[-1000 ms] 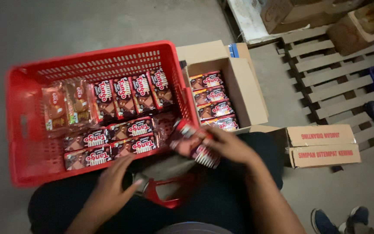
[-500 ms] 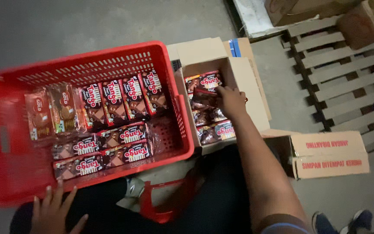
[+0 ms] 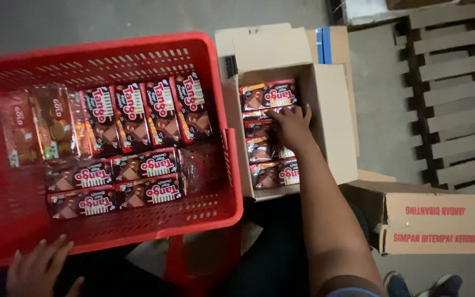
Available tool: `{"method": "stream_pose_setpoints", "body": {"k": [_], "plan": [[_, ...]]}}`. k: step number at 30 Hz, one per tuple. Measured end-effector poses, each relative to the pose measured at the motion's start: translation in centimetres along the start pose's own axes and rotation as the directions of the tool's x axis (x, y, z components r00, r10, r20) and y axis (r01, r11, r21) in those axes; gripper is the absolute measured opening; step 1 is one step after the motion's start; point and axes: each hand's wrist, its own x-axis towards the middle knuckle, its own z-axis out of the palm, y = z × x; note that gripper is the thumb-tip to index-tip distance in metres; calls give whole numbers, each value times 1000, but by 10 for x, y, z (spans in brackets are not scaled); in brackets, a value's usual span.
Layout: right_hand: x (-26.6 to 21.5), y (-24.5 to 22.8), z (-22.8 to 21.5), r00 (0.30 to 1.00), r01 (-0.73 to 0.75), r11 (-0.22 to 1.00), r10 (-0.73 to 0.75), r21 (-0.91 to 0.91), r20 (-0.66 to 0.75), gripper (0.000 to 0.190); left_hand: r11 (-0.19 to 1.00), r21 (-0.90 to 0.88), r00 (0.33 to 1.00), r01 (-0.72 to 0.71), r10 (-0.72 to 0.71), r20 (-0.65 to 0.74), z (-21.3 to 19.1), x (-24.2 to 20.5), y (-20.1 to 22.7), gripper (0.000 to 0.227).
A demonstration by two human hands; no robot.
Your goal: The person transfers individually wrapped Tango chocolate snack bars from a red plastic basket into a cardboard box. The person picks up the snack bars one by one and places them neatly into the box.
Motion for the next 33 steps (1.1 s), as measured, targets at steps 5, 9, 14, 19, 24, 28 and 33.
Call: {"method": "stream_pose_setpoints", "body": {"k": [5, 9, 14, 19, 24, 28, 33], "plan": [[6, -7, -4, 999, -13, 1000, 13, -19, 40, 57, 996, 26, 990, -84, 86, -113, 11, 5, -8, 99], [10, -14, -1, 999, -53, 999, 53, -6, 7, 72, 991, 126, 997, -48, 54, -46, 19, 3, -12, 104], [13, -19, 17, 999, -32, 999, 32, -9, 36, 79, 990, 121, 989, -66, 81, -125, 24, 0, -13, 104], [13, -21, 19, 998, -26, 998, 28, 50, -48, 76, 990, 137, 999, -24, 28, -29, 21, -4, -11, 108], [16, -21, 27, 999, -12, 992, 17, 129, -34, 59, 997, 76, 993, -35, 44, -109, 17, 1, -10, 99], [19, -18, 41, 999, -40, 996, 37, 80, 38, 69, 991, 135, 1000, -12, 12, -2, 14, -3, -7, 103], [12, -48, -5, 932, -127, 992, 120, -2, 341, 80, 999, 53, 997, 9, -5, -74, 11, 0, -4, 94]]}}
